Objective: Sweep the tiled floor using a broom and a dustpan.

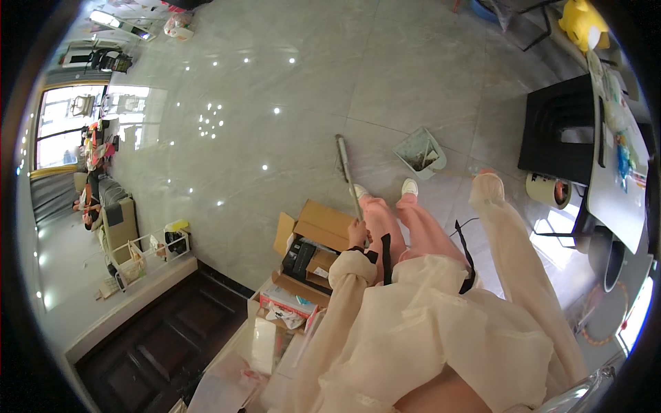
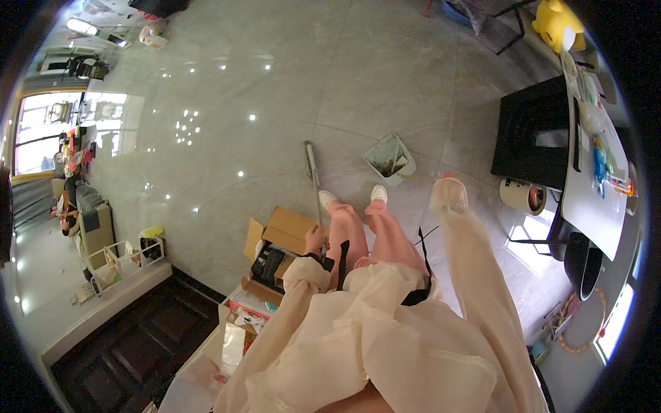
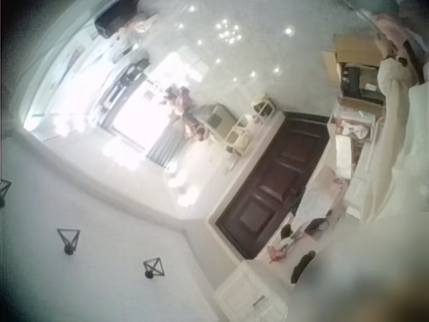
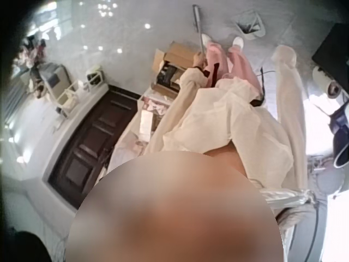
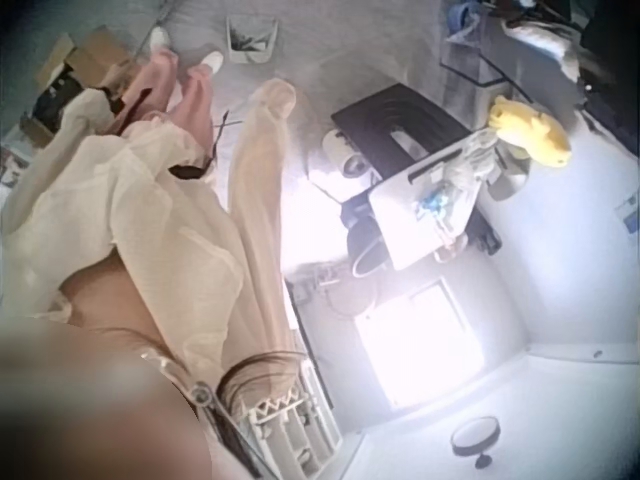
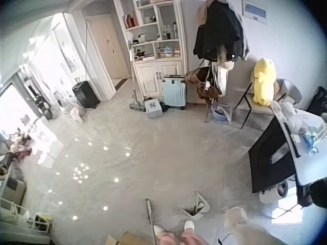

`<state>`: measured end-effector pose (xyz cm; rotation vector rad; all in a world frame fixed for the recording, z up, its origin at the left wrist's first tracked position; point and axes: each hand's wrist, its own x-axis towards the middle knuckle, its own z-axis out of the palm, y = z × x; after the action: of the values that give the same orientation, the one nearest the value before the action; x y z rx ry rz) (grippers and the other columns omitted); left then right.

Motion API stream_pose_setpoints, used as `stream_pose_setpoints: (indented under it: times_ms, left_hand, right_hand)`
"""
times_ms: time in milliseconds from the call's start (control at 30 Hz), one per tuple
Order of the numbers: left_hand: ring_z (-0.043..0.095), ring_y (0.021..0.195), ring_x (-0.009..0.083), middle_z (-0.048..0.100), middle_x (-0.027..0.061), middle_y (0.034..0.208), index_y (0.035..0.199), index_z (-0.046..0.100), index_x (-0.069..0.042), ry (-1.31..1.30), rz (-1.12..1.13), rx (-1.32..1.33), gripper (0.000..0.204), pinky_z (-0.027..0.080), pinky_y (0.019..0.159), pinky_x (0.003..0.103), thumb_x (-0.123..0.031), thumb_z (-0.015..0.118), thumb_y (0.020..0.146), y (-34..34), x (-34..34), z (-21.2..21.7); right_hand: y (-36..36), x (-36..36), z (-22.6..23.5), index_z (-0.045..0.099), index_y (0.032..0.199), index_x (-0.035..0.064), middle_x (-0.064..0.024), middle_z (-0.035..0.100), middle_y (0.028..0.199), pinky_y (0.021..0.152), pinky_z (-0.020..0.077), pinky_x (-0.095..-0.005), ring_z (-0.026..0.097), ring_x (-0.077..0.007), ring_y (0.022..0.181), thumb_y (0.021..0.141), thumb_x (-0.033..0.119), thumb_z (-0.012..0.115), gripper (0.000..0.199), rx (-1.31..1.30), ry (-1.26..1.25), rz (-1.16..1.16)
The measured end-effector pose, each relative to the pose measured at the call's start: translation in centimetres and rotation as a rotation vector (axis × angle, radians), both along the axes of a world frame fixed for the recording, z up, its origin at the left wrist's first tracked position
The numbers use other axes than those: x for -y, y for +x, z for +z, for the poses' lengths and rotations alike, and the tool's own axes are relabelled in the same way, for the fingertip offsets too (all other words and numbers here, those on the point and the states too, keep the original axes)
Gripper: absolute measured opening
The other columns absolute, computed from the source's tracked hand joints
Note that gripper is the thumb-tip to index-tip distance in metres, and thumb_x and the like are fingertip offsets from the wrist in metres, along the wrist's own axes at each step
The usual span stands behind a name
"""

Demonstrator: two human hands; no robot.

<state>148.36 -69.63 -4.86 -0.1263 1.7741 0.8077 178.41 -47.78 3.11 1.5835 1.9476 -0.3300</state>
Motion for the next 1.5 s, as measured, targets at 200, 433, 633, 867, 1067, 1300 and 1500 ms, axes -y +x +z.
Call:
stream_pose_setpoints:
  times_ms: [200,433,633,867,1067,1300,1500]
  left_hand:
    - [0.038,0.036,0.0129,0.042,0.0053,0.050,0.114,0.036,-0.006,0.001,0.094,0.184,0.038,0.033,0.032,0.026,-0.012,0.042,0.077,-0.3,-0.2,2.0]
    - [0.038,0.037,0.0098,0.043,0.0040,0.054,0.106,0.043,-0.009,0.028,0.203,0.292,0.029,0.030,0.031,0.022,-0.014,0.048,0.077,-6.9,1.7,4.7]
    - [0.039,0.034,0.0113,0.041,0.0030,0.047,0.096,0.050,-0.005,0.056,-0.036,-0.001,0.020,0.030,0.029,0.025,-0.014,0.046,0.078,-12.3,1.0,3.9]
    - [0.040,0.032,0.0133,0.043,0.0048,0.048,0.108,0.044,0.002,0.104,-0.217,-0.239,0.034,0.030,0.030,0.027,-0.016,0.045,0.079,-18.9,-5.2,-0.2]
    - [0.042,0.034,0.0150,0.043,0.0049,0.048,0.114,0.040,-0.003,0.074,-0.134,-0.208,0.039,0.032,0.030,0.028,-0.013,0.044,0.077,-22.1,-8.8,-3.9]
    - [0.045,0.034,0.0173,0.045,0.0079,0.048,0.114,0.040,-0.001,0.020,-0.316,-0.285,0.040,0.034,0.030,0.031,-0.012,0.042,0.076,-20.1,-9.2,-3.4]
    - [0.050,0.036,0.0207,0.054,0.0149,0.065,0.115,0.039,-0.001,0.021,-0.426,-0.361,0.041,0.037,0.032,0.033,-0.012,0.043,0.075,-16.3,-4.6,-5.0]
  right_hand:
    - [-1.1,-0.3,3.6,0.052,0.102,0.0085,-0.0109,0.052,0.104,0.084,0.0368,-0.0327,0.049,-0.0234,0.098,0.073,0.019,0.049,0.031,0.012,-0.097,0.156]
    - [1.8,1.1,-3.6,0.052,0.096,0.0056,-0.0164,0.054,0.096,0.077,0.0398,-0.0348,0.051,-0.0283,0.091,0.076,0.017,0.047,0.024,-0.158,0.129,-0.364]
    - [-1.4,2.3,0.3,0.053,0.095,0.0062,-0.0167,0.055,0.091,0.072,0.0412,-0.0372,0.052,-0.0308,0.083,0.077,0.024,0.050,0.026,-0.074,0.139,-0.129]
    - [5.5,6.9,-4.5,0.053,0.093,0.0023,-0.0166,0.055,0.088,0.067,0.0426,-0.0378,0.054,-0.0309,0.078,0.076,0.028,0.052,0.031,-0.068,0.416,-0.281]
    - [8.1,8.6,-3.4,0.050,0.096,-0.0010,-0.0159,0.051,0.094,0.067,0.0456,-0.0308,0.053,-0.0257,0.082,0.079,0.019,0.048,0.026,-0.573,0.393,-1.012]
    - [12.1,7.9,-5.2,0.047,0.097,-0.0038,-0.0132,0.044,0.102,0.070,0.0484,-0.0200,0.050,-0.0178,0.088,0.081,0.011,0.045,0.022,-0.147,0.132,-0.776]
    - [19.4,7.8,-10.9,0.047,0.095,-0.0028,-0.0112,0.046,0.100,0.067,0.0484,-0.0212,0.051,-0.0187,0.086,0.079,0.010,0.048,0.021,-0.688,0.365,-1.150]
